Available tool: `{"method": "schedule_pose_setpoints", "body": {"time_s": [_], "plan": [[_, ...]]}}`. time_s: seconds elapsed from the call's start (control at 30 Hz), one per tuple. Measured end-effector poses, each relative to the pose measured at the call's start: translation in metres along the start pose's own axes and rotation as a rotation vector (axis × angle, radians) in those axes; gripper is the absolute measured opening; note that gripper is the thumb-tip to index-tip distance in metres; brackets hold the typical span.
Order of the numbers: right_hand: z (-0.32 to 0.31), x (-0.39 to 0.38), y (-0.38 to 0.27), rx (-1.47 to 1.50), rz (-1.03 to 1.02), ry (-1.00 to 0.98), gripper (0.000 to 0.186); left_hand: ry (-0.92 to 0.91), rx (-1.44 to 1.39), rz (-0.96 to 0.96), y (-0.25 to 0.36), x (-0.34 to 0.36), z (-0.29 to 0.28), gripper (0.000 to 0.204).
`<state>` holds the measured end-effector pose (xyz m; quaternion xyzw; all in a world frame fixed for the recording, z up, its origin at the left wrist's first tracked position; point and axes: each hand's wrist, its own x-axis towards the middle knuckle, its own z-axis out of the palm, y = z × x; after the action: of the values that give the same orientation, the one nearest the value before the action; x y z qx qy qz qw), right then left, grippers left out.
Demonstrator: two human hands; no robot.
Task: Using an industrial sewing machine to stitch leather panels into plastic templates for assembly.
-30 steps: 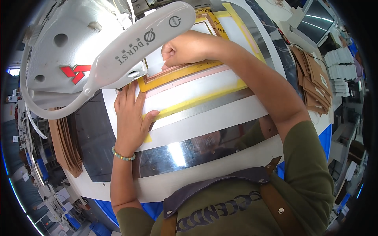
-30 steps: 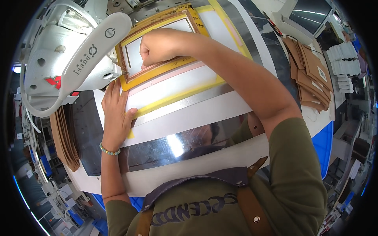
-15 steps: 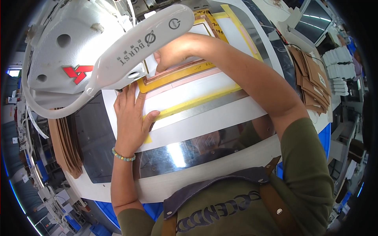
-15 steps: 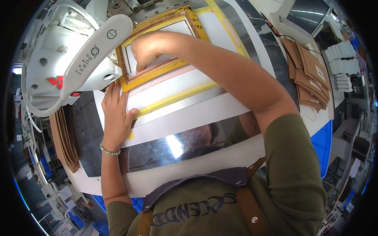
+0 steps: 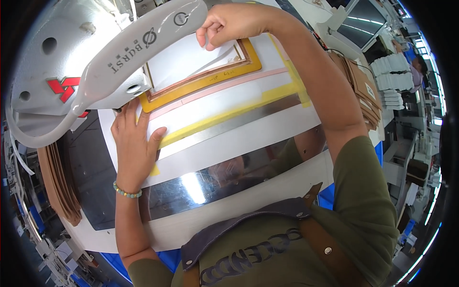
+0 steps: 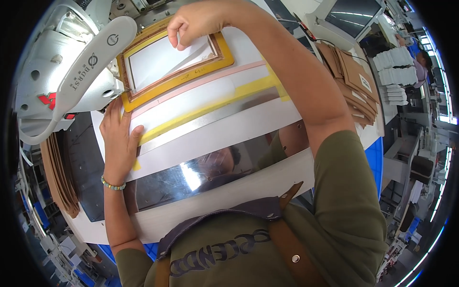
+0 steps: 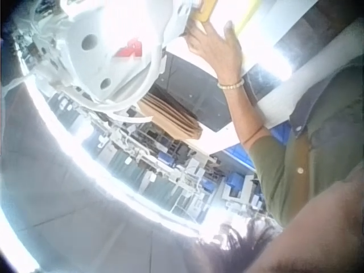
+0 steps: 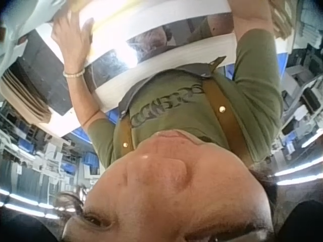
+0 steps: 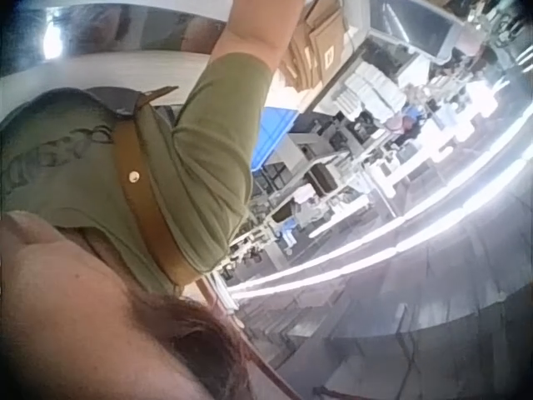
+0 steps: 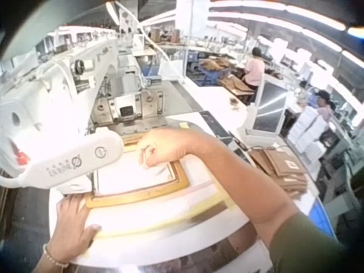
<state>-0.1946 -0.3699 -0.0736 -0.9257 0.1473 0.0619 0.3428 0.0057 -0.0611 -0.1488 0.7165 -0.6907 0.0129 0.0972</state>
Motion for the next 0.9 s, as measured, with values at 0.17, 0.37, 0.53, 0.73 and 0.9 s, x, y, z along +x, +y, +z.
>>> {"method": "schedule_pose_setpoints", "body": {"time_s": [0.17, 0.37, 0.53, 0.73, 0.9], "plan": [[0.016, -0.02, 0.001, -0.117, 0.136, 0.127, 0.008, -0.009, 0.009, -0.011, 0.001, -0.001, 0.0, 0.066], [0.026, -0.037, 0.001, -0.171, 0.125, 0.141, 0.01, -0.001, -0.003, -0.012, 0.001, -0.001, -0.001, 0.066], [0.031, -0.038, 0.009, -0.234, 0.109, 0.141, 0.019, 0.005, 0.014, -0.009, 0.002, -0.001, 0.0, 0.067], [0.04, -0.031, 0.018, -0.31, 0.092, 0.261, 0.026, -0.002, 0.037, -0.011, 0.002, 0.0, -0.002, 0.069], [0.031, -0.038, 0.011, -0.214, 0.112, 0.161, 0.016, 0.005, 0.045, -0.01, 0.004, 0.001, -0.004, 0.07]]}}
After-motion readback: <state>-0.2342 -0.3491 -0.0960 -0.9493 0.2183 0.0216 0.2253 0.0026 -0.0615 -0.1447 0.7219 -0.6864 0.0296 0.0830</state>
